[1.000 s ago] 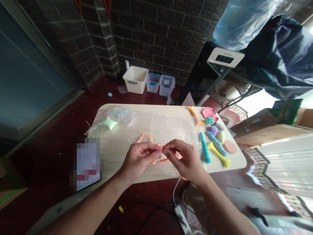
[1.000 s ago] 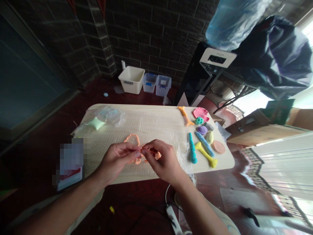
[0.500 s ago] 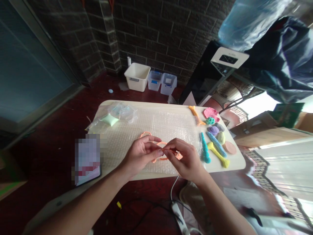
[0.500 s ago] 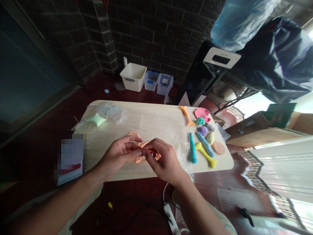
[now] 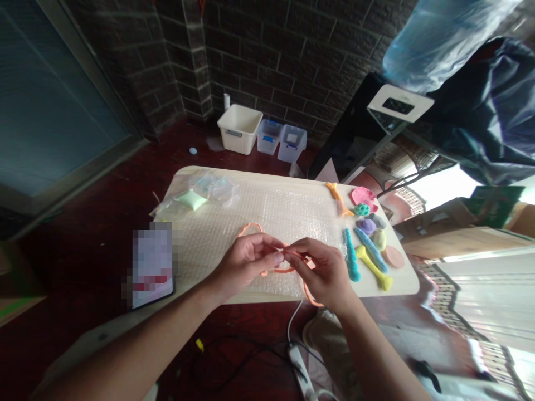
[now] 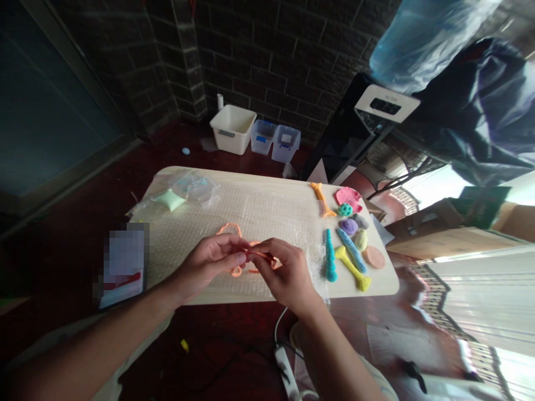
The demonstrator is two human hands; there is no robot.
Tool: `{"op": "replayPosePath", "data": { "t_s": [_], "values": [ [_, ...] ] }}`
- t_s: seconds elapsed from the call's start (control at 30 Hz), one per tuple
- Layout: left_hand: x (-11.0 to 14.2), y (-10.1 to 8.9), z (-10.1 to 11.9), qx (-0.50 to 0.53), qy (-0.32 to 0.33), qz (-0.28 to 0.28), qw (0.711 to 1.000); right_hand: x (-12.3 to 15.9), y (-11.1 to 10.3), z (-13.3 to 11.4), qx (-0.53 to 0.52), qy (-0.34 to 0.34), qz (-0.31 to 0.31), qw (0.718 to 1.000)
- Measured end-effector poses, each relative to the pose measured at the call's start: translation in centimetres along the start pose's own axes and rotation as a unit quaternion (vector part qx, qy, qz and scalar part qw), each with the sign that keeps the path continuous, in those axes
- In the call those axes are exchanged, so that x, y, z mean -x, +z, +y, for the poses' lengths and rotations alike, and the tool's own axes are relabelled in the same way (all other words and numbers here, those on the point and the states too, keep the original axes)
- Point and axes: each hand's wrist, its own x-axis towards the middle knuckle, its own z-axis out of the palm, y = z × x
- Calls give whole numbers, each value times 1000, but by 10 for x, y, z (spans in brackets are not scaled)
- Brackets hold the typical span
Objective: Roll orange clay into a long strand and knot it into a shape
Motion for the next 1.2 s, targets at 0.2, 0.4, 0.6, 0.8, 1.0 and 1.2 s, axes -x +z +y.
{"op": "replayPosePath", "data": {
  "t_s": [0.2, 0.4, 0.6, 0.8, 1.0, 1.2],
  "values": [
    [0, -2, 0, -38, 19, 10, 999, -1, -1, 0, -5, -8, -12, 1000],
    [-1, -2, -3, -17, 5, -11, 1000, 1, -3, 2, 15, 19, 17, 1000],
    [1, 0, 0, -71, 15, -16, 997, 1, -2, 2, -54, 51, -23, 997],
    [-1, -9, -2, -95, 15, -32, 995, -1, -6, 6, -55, 64, 15, 996],
    [-4, -12, 3, -165, 44, -18, 985, 1, -2, 8, -112, 113, -15, 987],
    [-3, -14, 0, -178, 23, -30, 983, -1, -2, 6, -111, 107, -4, 988]
  ]
}}
